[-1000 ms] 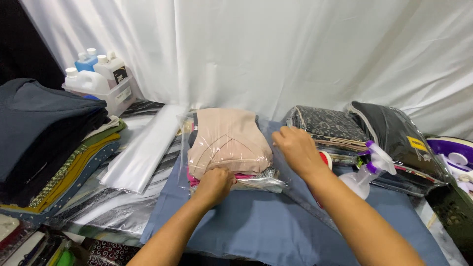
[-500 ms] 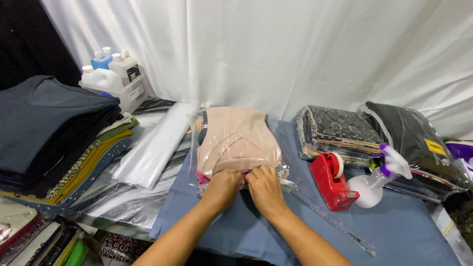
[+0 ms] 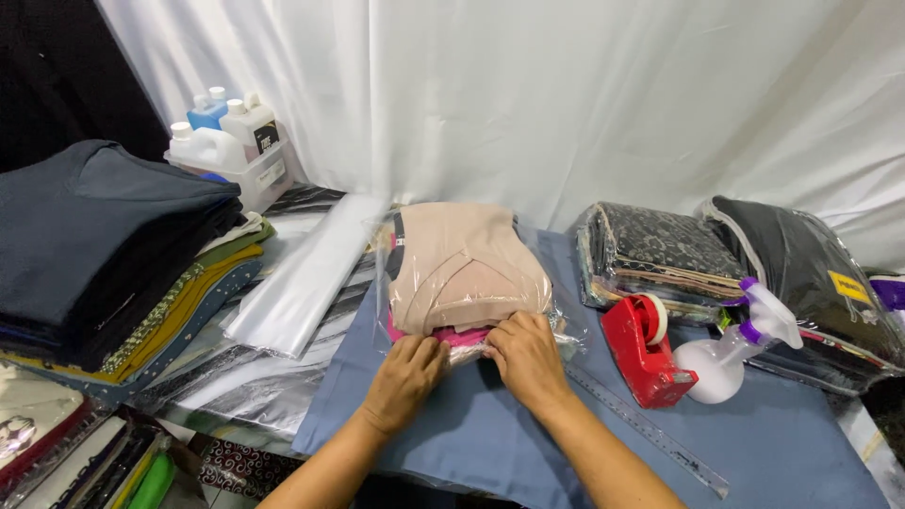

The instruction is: Packing folded clothes into plastic bags and sealing them with tape.

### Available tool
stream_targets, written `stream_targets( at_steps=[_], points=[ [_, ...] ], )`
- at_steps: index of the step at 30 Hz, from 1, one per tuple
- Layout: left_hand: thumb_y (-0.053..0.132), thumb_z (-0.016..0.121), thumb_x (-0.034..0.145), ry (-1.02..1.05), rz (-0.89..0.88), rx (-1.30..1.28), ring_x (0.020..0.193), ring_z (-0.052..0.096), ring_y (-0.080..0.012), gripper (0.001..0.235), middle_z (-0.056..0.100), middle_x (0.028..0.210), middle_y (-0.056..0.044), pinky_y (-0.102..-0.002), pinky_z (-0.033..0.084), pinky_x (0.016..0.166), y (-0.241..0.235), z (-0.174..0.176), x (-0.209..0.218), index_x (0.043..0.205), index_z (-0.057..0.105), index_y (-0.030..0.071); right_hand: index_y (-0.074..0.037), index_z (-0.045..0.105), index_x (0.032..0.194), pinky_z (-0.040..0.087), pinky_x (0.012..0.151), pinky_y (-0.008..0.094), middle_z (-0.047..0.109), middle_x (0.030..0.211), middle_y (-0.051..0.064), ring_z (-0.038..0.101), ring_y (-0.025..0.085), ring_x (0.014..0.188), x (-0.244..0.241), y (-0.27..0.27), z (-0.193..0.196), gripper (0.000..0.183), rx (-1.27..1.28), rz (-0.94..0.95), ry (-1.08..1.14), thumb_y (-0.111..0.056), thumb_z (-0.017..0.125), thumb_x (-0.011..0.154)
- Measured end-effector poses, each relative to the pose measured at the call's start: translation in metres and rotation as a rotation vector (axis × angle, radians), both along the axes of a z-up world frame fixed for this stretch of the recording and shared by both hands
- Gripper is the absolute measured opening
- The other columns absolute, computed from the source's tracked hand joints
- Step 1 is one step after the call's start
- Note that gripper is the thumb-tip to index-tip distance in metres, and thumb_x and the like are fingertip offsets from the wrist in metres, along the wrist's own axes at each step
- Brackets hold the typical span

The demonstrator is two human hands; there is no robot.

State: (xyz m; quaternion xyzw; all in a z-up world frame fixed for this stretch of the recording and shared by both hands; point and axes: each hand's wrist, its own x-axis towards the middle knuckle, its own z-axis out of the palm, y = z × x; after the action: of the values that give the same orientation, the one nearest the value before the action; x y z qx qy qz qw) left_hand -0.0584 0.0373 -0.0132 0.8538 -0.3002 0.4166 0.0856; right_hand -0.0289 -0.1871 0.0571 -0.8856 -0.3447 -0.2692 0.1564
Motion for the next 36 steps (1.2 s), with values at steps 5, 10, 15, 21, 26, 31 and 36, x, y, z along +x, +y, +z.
stream_targets(
  at_steps=[5, 10, 15, 21, 26, 31, 36],
  points=[
    [0.014, 0.066, 0.082, 0.147, 0.034, -0.135, 0.096, 0.059, -0.0264, 0.014, 0.062, 0.093, -0.006, -0.041, 0.044, 0.089, -0.006, 0.015, 0.006, 0.096, 0.069, 0.009, -0.009, 0.073, 0.078, 0.039, 0.087, 0.042, 0.070, 0.082, 0.003, 0.060, 0.025, 0.091, 0.005, -0.004, 0.002, 0.013, -0.003, -0.006, 0.032, -0.020, 0.079, 0.074],
    [0.015, 0.071, 0.077, 0.250, 0.040, -0.116, 0.095, 0.060, -0.0271, 0.010, 0.063, 0.088, -0.007, -0.042, 0.043, 0.090, -0.005, 0.026, 0.013, 0.085, 0.068, 0.011, -0.010, 0.074, 0.076, 0.036, 0.085, 0.043, 0.071, 0.079, 0.002, 0.061, 0.023, 0.089, 0.013, -0.006, 0.004, 0.015, -0.031, -0.018, 0.112, -0.024, 0.081, 0.075],
    [0.013, 0.075, 0.070, 0.288, -0.040, -0.133, 0.095, 0.061, -0.0295, 0.016, 0.065, 0.087, -0.008, -0.044, 0.043, 0.088, -0.001, 0.028, 0.017, 0.084, 0.069, 0.009, -0.010, 0.074, 0.077, 0.036, 0.086, 0.042, 0.071, 0.079, 0.002, 0.060, 0.024, 0.089, 0.013, -0.007, 0.007, 0.017, -0.027, 0.001, 0.113, -0.025, 0.081, 0.073],
    [0.018, 0.076, 0.080, 0.442, -0.073, -0.294, 0.088, 0.063, -0.0292, 0.011, 0.070, 0.082, -0.008, -0.043, 0.043, 0.085, -0.002, 0.034, 0.025, 0.078, 0.074, 0.008, -0.011, 0.075, 0.075, 0.035, 0.087, 0.043, 0.072, 0.077, 0.003, 0.061, 0.023, 0.087, 0.021, -0.005, 0.010, 0.018, -0.050, -0.015, 0.128, -0.027, 0.082, 0.073],
    [0.018, 0.072, 0.084, 0.492, -0.053, -0.343, 0.089, 0.064, -0.0282, 0.013, 0.071, 0.084, -0.008, -0.042, 0.043, 0.086, -0.001, 0.032, 0.029, 0.078, 0.074, 0.006, -0.012, 0.075, 0.083, 0.037, 0.087, 0.042, 0.071, 0.078, 0.003, 0.060, 0.024, 0.087, 0.013, -0.003, 0.014, 0.016, 0.002, 0.024, 0.047, -0.024, 0.080, 0.075],
    [0.018, 0.070, 0.086, 0.524, -0.029, -0.338, 0.090, 0.064, -0.0285, 0.014, 0.072, 0.085, -0.008, -0.041, 0.043, 0.087, 0.001, 0.026, 0.032, 0.079, 0.075, 0.007, -0.013, 0.074, 0.098, 0.038, 0.086, 0.041, 0.071, 0.082, 0.002, 0.060, 0.023, 0.089, 0.001, -0.003, 0.018, 0.019, 0.012, 0.019, -0.026, -0.020, 0.076, 0.081],
    [0.014, 0.067, 0.085, 0.540, -0.032, -0.347, 0.093, 0.065, -0.0279, 0.012, 0.073, 0.087, -0.007, -0.042, 0.043, 0.087, 0.003, 0.020, 0.035, 0.079, 0.076, 0.009, -0.016, 0.070, 0.086, 0.038, 0.084, 0.044, 0.064, 0.094, 0.003, 0.058, 0.023, 0.095, -0.002, 0.005, 0.031, 0.017, -0.073, -0.105, -0.215, -0.028, 0.077, 0.075]
  ],
)
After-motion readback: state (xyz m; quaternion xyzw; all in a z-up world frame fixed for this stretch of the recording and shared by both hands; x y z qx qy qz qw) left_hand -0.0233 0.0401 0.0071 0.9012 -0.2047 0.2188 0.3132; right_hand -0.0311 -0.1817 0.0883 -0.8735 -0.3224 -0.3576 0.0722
